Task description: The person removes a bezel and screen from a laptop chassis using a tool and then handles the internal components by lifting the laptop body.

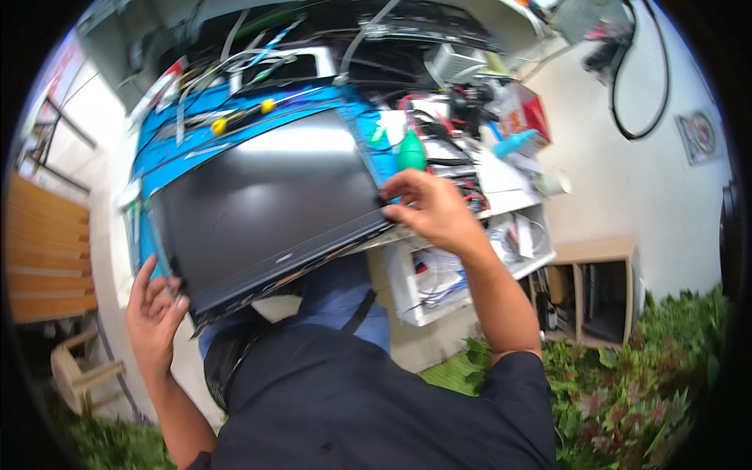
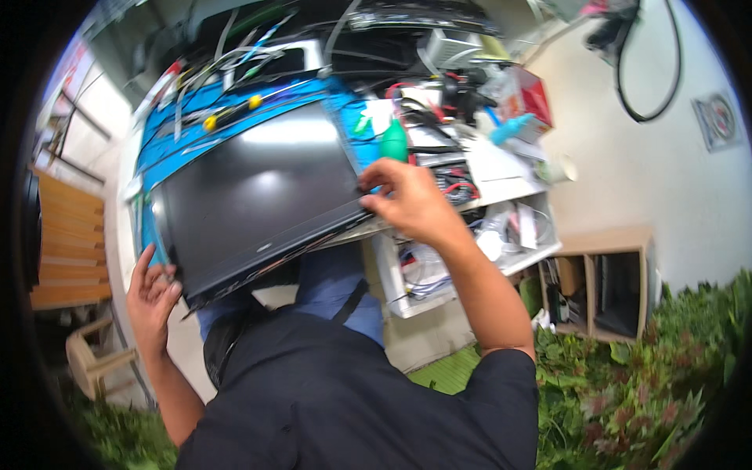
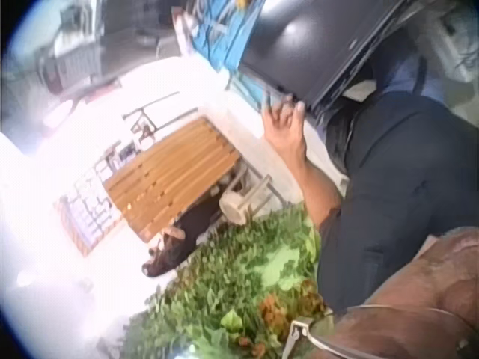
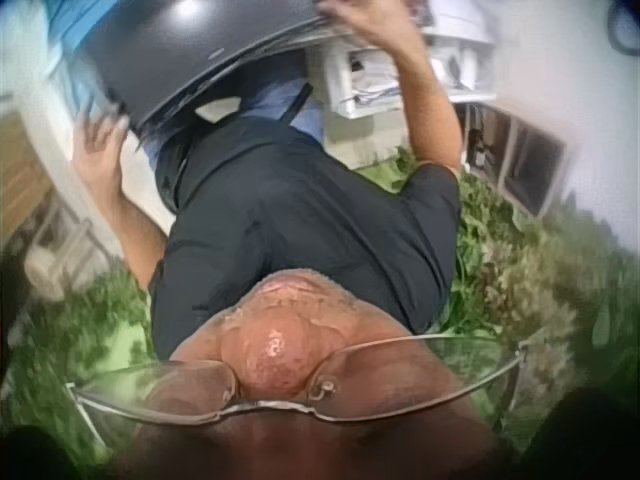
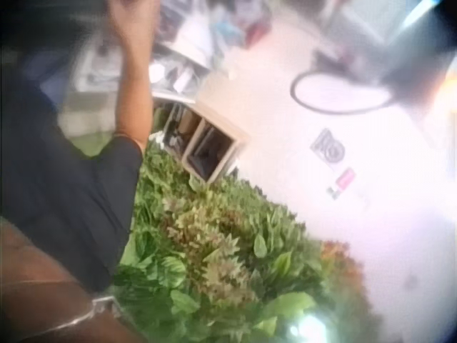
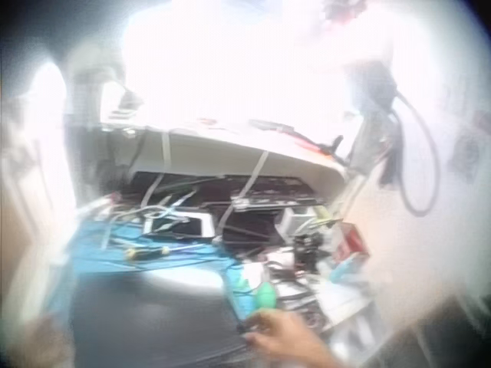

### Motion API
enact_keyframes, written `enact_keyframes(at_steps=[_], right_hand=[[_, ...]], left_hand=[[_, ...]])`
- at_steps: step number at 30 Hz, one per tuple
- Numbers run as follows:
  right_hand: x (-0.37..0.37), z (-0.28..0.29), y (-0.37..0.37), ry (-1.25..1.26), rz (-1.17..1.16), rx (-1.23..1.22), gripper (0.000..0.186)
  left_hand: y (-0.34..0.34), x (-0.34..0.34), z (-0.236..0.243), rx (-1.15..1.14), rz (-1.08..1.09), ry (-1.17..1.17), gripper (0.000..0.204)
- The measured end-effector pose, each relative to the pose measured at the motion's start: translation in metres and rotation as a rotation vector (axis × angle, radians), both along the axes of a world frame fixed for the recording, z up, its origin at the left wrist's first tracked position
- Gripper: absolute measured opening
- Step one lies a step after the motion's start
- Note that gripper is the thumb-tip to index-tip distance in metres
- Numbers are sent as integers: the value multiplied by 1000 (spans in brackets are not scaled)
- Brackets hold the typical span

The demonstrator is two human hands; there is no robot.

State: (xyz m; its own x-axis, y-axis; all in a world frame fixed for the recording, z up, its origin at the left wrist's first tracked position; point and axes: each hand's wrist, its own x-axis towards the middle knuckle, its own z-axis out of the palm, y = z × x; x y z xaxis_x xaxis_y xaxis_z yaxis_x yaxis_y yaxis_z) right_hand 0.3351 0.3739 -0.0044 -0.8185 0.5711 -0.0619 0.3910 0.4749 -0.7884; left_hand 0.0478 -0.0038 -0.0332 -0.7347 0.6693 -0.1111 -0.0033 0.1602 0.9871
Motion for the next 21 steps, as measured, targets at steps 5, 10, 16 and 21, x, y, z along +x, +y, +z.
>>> enact_keyframes(at_steps=[5,10,16,21], right_hand=[[20,-10,8,46,-125,14,25],[6,-13,9,77,-142,-149,25],[8,-20,5,39,-117,-37,23],[9,-23,3,58,-125,9,23]], left_hand=[[19,-1,0,78,-50,-19,80],[12,-8,-5,138,-13,-81,81],[7,-6,-7,105,-18,-62,81],[3,2,-3,31,-8,-24,80]])
